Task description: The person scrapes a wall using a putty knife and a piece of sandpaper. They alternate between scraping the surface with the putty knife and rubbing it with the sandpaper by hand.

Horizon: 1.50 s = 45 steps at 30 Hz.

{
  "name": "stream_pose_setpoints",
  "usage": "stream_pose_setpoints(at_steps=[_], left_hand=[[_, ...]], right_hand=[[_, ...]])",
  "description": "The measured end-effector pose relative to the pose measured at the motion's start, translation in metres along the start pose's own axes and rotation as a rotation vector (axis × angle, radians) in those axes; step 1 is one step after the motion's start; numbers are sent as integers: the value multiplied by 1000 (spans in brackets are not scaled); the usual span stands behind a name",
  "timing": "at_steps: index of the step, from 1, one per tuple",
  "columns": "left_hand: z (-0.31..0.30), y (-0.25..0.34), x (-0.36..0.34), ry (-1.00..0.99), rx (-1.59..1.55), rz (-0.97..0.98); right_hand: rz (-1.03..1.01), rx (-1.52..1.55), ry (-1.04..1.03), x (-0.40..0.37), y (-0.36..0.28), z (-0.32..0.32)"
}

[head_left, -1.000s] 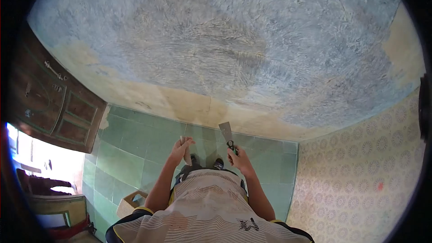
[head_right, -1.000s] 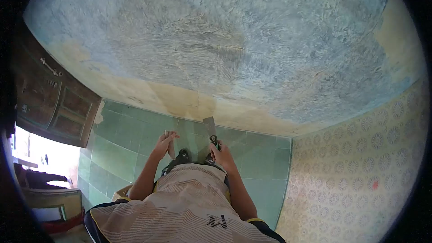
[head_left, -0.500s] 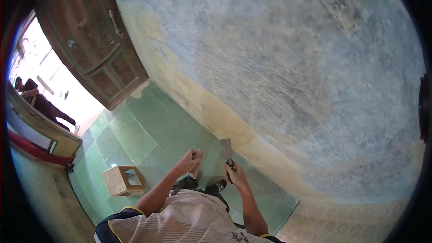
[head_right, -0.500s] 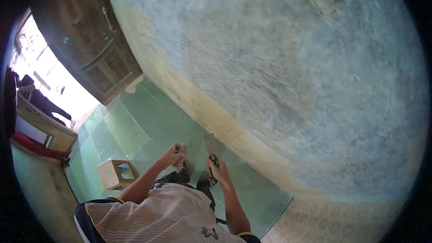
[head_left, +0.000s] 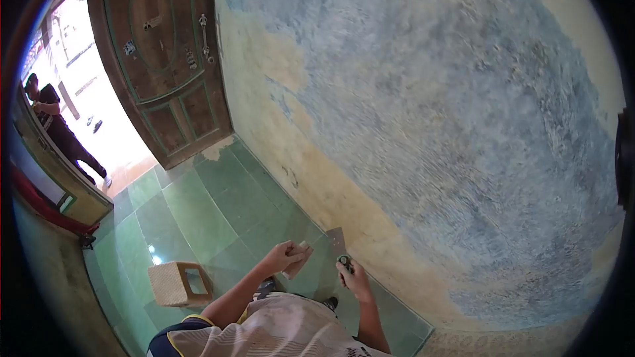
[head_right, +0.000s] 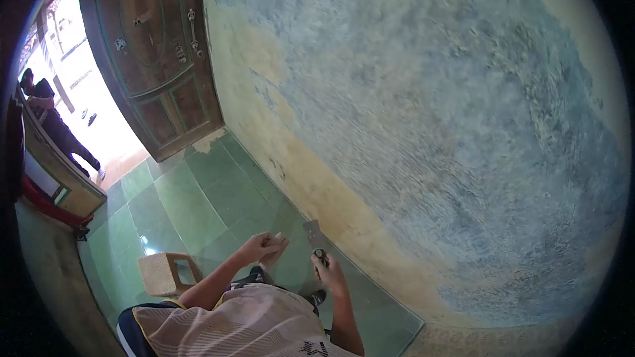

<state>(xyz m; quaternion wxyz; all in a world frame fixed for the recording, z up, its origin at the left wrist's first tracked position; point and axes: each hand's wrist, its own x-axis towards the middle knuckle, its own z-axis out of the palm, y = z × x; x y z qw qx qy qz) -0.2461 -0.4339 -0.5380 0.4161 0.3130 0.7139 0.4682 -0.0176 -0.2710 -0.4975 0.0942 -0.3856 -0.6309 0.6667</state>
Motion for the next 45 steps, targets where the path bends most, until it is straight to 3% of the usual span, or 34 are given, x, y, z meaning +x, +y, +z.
stream_pose_setpoints(at_steps=[4,9,20,22,26,28,34,45], left_hand=[[-63,-29,-4,-5,-218,-95],[-127,-42,-9,81,-224,-129],[-219,-72,42,253,-445,-269],[-239,-78,63,283,-487,-250],[-280,-23,100,367,-443,-212],[-299,-6,124,409,-302,-92],[-339,22,205,382,-241,108],[-384,140,316,37,-306,165]], right_hand=[[77,66,-18,19,-20,85],[94,151,-93,53,-50,152],[161,222,-200,193,-116,213],[77,220,-200,223,-133,221],[79,251,-192,282,-176,237],[-43,255,-182,306,-203,243],[-126,273,-168,361,-258,265],[-130,404,140,365,-316,300]])
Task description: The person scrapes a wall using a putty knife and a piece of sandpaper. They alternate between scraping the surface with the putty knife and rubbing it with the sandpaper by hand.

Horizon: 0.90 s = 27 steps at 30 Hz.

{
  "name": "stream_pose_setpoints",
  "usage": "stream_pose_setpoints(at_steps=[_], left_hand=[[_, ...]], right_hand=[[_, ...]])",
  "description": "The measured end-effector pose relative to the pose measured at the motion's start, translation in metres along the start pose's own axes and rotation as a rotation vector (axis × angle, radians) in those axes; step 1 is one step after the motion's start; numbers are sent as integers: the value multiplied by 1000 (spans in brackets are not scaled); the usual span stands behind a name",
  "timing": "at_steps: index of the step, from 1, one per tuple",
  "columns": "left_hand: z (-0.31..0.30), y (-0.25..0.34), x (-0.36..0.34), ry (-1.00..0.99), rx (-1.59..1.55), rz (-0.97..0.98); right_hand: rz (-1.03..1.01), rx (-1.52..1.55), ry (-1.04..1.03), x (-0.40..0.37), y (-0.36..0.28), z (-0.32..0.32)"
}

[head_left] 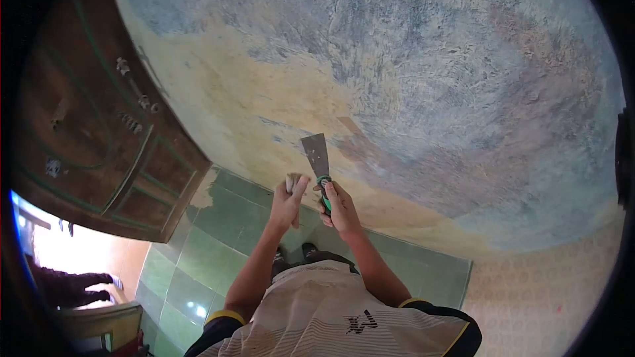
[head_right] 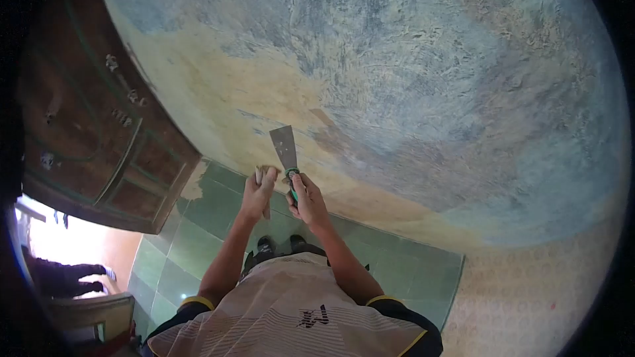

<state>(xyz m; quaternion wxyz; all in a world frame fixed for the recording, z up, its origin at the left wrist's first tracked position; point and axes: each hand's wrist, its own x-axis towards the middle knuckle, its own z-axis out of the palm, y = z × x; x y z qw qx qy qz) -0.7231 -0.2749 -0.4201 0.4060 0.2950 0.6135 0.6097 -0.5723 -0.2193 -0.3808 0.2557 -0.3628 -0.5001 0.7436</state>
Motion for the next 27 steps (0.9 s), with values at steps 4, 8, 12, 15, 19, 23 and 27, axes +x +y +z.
stream_pose_setpoints(at_steps=[4,8,12,15,19,23,27], left_hand=[[28,26,45,-136,-359,87],[53,38,68,-205,-527,-85],[86,49,87,-165,-588,-77],[104,51,90,-204,-534,-178],[135,45,94,-150,-592,-152],[153,45,100,-16,-679,-113],[168,35,108,112,-741,-4]], right_hand=[[-42,-36,89,2,-3,10],[-226,-170,212,1,-15,8],[-393,-260,271,4,-26,-16],[-426,-302,256,4,-36,-45],[-366,-320,202,1,-55,-75],[-250,-327,184,3,-78,-78],[-318,-442,150,14,-59,-91]])
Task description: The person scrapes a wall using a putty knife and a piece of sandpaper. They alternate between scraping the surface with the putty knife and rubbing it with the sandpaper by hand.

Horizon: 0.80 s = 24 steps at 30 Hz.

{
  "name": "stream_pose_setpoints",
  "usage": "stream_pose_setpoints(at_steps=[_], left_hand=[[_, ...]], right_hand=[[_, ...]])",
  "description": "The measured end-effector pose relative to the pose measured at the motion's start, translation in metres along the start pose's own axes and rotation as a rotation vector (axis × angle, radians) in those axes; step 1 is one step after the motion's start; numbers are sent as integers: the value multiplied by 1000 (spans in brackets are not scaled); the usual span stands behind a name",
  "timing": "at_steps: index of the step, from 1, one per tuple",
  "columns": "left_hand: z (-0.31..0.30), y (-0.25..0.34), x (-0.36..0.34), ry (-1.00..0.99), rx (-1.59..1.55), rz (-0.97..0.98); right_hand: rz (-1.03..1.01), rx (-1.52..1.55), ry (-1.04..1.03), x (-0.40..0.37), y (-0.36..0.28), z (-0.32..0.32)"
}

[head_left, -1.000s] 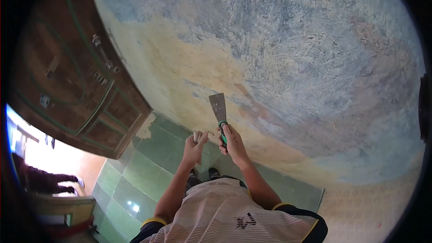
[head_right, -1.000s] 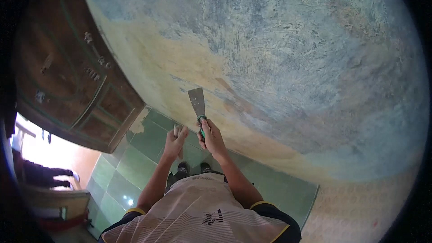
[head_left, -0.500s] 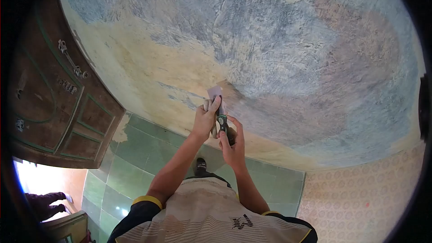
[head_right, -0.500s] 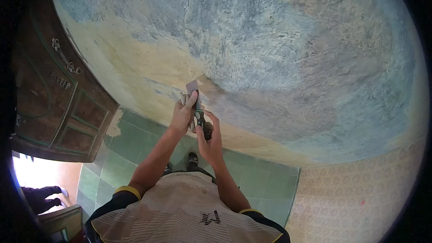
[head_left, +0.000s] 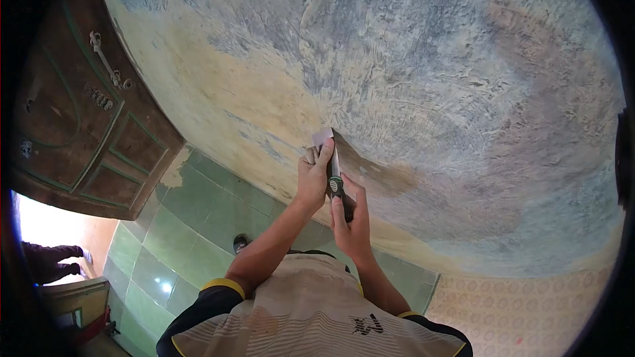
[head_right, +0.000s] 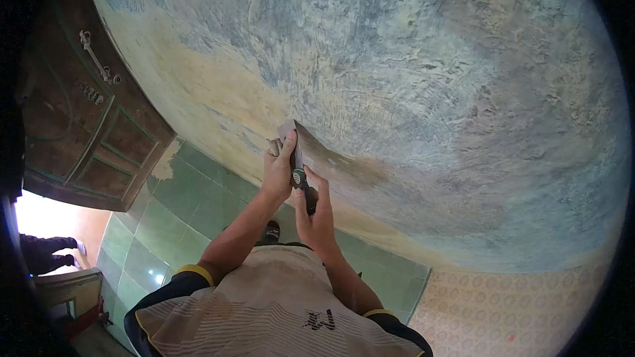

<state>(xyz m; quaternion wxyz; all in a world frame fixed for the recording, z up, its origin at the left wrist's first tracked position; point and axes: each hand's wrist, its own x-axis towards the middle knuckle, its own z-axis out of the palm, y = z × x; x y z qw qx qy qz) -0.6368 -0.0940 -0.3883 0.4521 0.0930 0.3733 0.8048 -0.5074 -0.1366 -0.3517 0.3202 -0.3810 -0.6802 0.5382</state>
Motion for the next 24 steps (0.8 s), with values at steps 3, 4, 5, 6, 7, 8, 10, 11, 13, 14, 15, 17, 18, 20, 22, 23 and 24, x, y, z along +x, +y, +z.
stream_pose_setpoints(at_steps=[3,4,5,6,7,8,10,11,13,14,15,17,18,20,22,23,24], left_hand=[[3,-1,-6,13,-63,-47],[6,-4,-6,25,-69,-27],[8,-4,-3,34,-76,-1],[6,-5,0,35,-70,4],[1,-9,2,91,-53,32],[-1,-14,2,145,-39,59],[6,-10,-6,149,-64,70],[9,-7,-8,148,-87,86],[16,-7,-7,176,-71,136],[18,-7,-6,204,-55,170],[14,-5,0,210,-54,172],[3,2,21,206,-38,103],[3,11,18,201,-34,99],[10,31,8,129,-98,66],[2,20,3,115,-65,-3],[1,13,6,148,-17,49],[4,10,10,177,36,102]], right_hand=[[-80,-33,-26,-2,-6,-7],[-14,1,-24,0,-14,-9],[45,35,-22,3,-18,-10],[43,41,-24,5,-9,-8],[-63,6,-22,6,5,-4],[-167,-32,-18,5,15,-3],[-146,10,-19,4,7,-11],[-147,-6,-47,4,3,-18],[-162,-18,-81,11,-1,-21],[-176,-39,-70,16,-3,-20],[-182,-60,-58,19,-4,-18],[-123,-65,-87,36,-25,-9],[-61,-75,-114,41,-32,-4],[-85,-53,-128,33,-28,-3],[-77,45,-123,19,-18,-7],[16,80,-141,19,-21,-11],[8,83,-139,27,-25,-7]])
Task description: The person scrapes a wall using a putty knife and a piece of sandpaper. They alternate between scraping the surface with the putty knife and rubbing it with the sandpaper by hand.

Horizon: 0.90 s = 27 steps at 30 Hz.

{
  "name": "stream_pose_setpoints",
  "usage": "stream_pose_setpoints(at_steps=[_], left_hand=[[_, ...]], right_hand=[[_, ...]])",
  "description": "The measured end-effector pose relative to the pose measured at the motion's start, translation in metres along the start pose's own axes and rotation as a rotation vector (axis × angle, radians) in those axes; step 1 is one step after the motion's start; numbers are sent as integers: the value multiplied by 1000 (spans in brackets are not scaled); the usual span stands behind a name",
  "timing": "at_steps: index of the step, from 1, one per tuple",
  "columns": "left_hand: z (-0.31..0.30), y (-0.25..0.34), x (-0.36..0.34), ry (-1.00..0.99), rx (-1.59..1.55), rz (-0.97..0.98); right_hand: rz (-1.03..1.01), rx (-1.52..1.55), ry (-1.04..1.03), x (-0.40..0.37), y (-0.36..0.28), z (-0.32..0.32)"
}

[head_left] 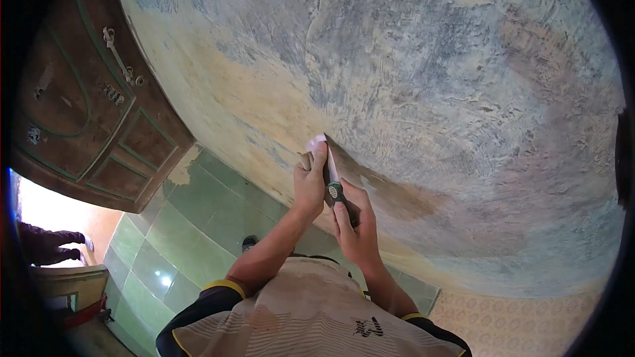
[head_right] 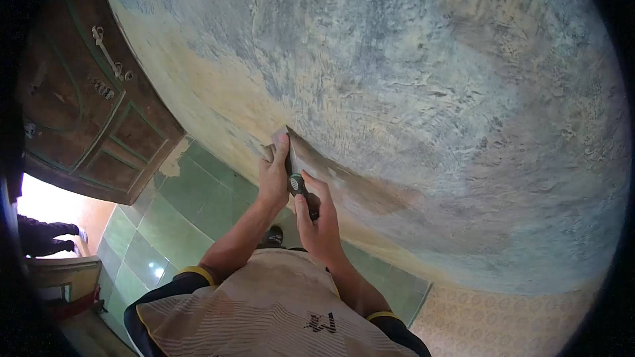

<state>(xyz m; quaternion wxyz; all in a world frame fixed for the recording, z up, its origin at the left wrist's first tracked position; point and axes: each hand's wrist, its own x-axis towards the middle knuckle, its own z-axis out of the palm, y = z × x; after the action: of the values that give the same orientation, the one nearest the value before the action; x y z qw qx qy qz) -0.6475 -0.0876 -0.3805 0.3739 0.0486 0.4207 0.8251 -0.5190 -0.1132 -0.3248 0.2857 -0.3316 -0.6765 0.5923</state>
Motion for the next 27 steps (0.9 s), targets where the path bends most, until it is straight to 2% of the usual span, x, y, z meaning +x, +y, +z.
stream_pose_setpoints(at_steps=[1,4,5,8,11,14,15,16,17,18,19,20,22,25,26,27], left_hand=[[16,17,-2,73,-120,24],[-2,25,13,45,-44,-79],[-2,24,7,-17,-62,-55],[3,5,-4,2,36,42],[-4,22,18,45,51,40],[2,28,13,26,-47,47],[5,20,2,45,78,32],[4,17,-5,63,203,21],[4,20,-4,23,137,-49],[6,23,7,19,134,-30],[3,22,16,34,89,34],[-1,18,21,51,38,92],[1,19,23,49,23,68],[7,10,-7,65,170,-3],[2,-2,3,34,189,100],[7,10,9,91,140,141]], right_hand=[[-25,-12,2,9,-3,7],[1,-44,11,11,-6,15],[-12,-18,12,7,0,11],[15,75,1,-2,6,5],[-137,-38,45,23,14,21],[-168,-80,19,15,18,15],[-20,85,27,3,4,14],[-22,88,18,-1,4,12],[34,124,8,3,2,7],[92,163,1,8,1,6],[-69,202,53,21,9,22],[-64,200,54,18,15,21],[-66,113,-2,18,21,15],[-5,41,37,-6,22,0],[-12,39,39,0,21,-3],[-5,26,38,7,20,2]])
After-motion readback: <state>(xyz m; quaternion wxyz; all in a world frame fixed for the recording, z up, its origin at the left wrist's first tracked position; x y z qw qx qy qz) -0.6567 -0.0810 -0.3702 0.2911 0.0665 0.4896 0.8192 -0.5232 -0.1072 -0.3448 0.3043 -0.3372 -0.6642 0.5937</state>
